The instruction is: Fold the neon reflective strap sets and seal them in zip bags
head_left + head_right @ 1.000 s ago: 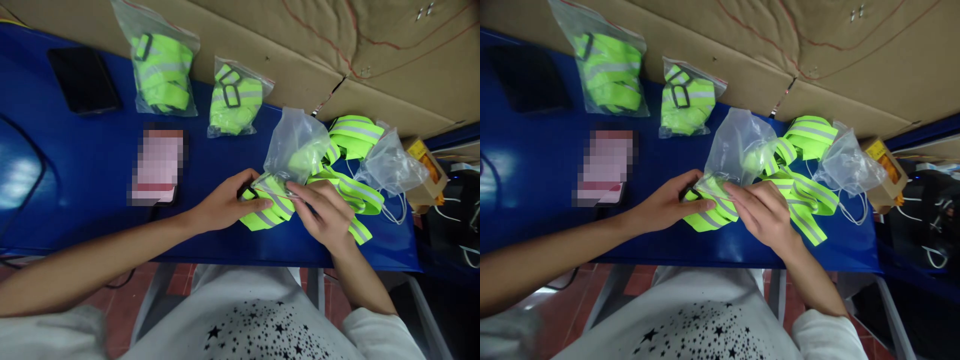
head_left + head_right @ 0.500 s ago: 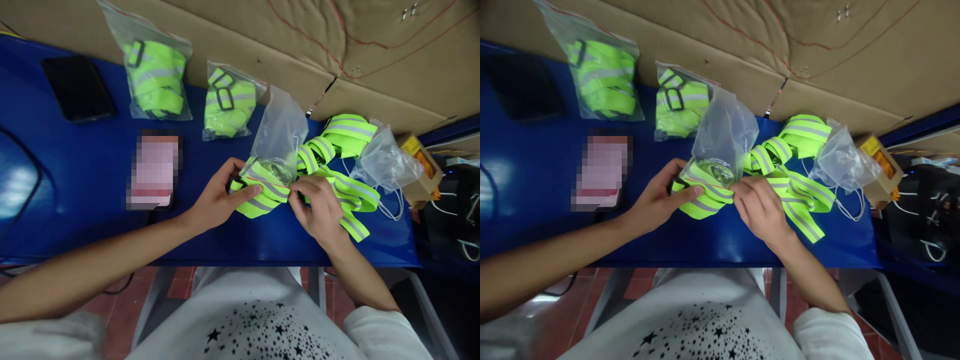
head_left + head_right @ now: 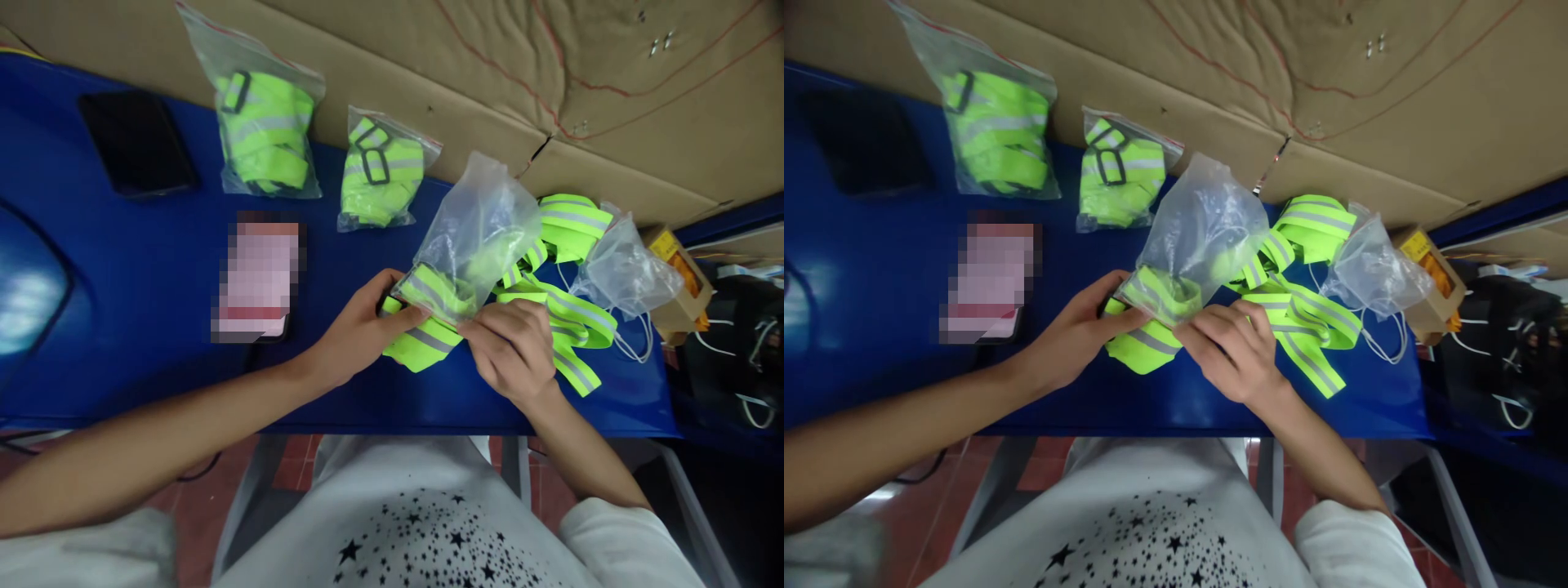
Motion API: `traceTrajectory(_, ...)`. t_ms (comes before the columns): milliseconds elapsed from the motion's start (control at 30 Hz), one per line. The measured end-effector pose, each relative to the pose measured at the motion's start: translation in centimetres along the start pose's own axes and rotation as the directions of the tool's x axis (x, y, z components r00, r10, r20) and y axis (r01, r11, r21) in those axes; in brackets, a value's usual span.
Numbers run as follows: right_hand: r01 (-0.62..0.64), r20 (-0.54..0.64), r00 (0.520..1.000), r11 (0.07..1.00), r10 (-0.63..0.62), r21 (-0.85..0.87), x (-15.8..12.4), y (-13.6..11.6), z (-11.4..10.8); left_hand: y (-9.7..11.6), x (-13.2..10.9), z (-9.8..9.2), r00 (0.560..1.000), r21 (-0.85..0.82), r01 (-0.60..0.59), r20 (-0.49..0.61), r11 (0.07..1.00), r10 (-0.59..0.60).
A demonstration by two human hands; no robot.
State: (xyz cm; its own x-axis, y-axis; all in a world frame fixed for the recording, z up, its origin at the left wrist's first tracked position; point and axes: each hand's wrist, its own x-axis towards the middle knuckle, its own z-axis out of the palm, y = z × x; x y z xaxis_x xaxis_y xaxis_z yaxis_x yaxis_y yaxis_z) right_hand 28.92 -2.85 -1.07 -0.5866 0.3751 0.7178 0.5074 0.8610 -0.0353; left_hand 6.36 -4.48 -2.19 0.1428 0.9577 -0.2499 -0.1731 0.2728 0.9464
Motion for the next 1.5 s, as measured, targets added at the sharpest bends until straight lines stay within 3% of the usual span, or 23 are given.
traceTrajectory(67, -0.096, 0.019, 0.995, 0.994, 0.095, 0.049, 0.0, -0.2, 0.3, -0.1, 0.1, -0.2, 0.999, -0.069, -0.026, -0.049, 0.997, 0.022)
traceTrajectory(200, -0.318, 0.085, 0.948, 0.906, 0.306, 0.278, 0.0, 0.1, 0.6, -0.7, 0.7, -0.6, 0.971, -0.061, -0.227, -0.091, 0.972, 0.221)
traceTrajectory(267, -0.409, 0.188, 0.913, 0.826, 0.363, 0.389, -0.1, 0.5, 0.6, -0.9, 1.1, -0.6, 0.974, -0.102, -0.214, -0.094, 0.971, 0.205)
traceTrajectory(333, -0.539, 0.299, 0.840, 0.638, 0.452, 0.550, -0.3, 0.8, 0.8, -1.2, 1.4, -0.6, 0.979, -0.162, -0.186, -0.113, 0.969, 0.169)
traceTrajectory(433, -0.655, 0.459, 0.689, 0.210, 0.561, 0.726, -0.8, 0.5, 1.7, -1.3, 1.7, -0.7, 0.967, -0.129, -0.232, -0.135, 0.964, 0.214)
traceTrajectory(500, -0.671, 0.526, 0.634, 0.064, 0.566, 0.739, -0.9, -0.1, 2.4, -1.4, 1.5, -0.7, 0.962, -0.040, -0.259, -0.103, 0.965, 0.254)
traceTrajectory(567, -0.692, 0.548, 0.609, 0.047, 0.574, 0.720, -0.8, -0.8, 3.0, -1.5, 1.2, -0.6, 0.969, -0.012, -0.246, -0.045, 0.969, 0.245)
traceTrajectory(667, -0.716, 0.513, 0.573, 0.086, 0.639, 0.692, -0.5, -1.6, 3.2, -1.5, 0.8, -0.3, 0.982, -0.119, -0.177, 0.046, 0.977, 0.184)
traceTrajectory(800, -0.717, 0.469, 0.552, 0.106, 0.690, 0.689, -0.4, -2.0, 3.2, -1.1, 0.6, 0.8, 0.998, -0.279, -0.032, 0.043, 0.960, 0.046)
traceTrajectory(900, -0.678, 0.483, 0.525, 0.002, 0.700, 0.735, -0.4, -2.1, 3.6, -0.6, 0.6, 1.4, 1.000, -0.379, 0.007, -0.014, 0.926, -0.014)
traceTrajectory(967, -0.686, 0.554, 0.496, -0.089, 0.669, 0.722, -0.4, -2.3, 4.0, -0.4, 0.6, 1.6, 0.999, -0.433, 0.010, -0.026, 0.901, -0.024)
traceTrajectory(1100, -0.722, 0.635, 0.446, -0.166, 0.630, 0.672, -0.2, -2.4, 4.3, -0.6, 0.4, 1.6, 0.999, -0.435, 0.013, 0.052, 0.900, 0.011)
traceTrajectory(1200, -0.721, 0.576, 0.466, -0.089, 0.672, 0.688, -0.1, -2.5, 4.1, -0.5, 0.0, 1.5, 0.992, -0.309, -0.109, 0.033, 0.945, 0.125)
traceTrajectory(1267, -0.718, 0.546, 0.500, -0.030, 0.673, 0.695, -0.2, -2.4, 3.8, -0.1, -0.4, 1.2, 0.981, -0.189, -0.191, 0.002, 0.963, 0.195)
traceTrajectory(1367, -0.700, 0.507, 0.564, 0.052, 0.652, 0.712, -0.4, -2.1, 3.0, 0.7, -0.6, 0.3, 0.975, -0.020, -0.222, 0.003, 0.975, 0.222)
traceTrajectory(1433, -0.702, 0.513, 0.597, 0.092, 0.617, 0.706, -0.5, -1.8, 2.4, 1.2, -0.5, -0.3, 0.978, -0.036, -0.208, 0.021, 0.977, 0.209)
traceTrajectory(1500, -0.728, 0.558, 0.604, 0.110, 0.569, 0.676, -0.5, -1.5, 2.0, 1.4, -0.4, -0.7, 0.984, -0.177, -0.145, 0.074, 0.973, 0.160)
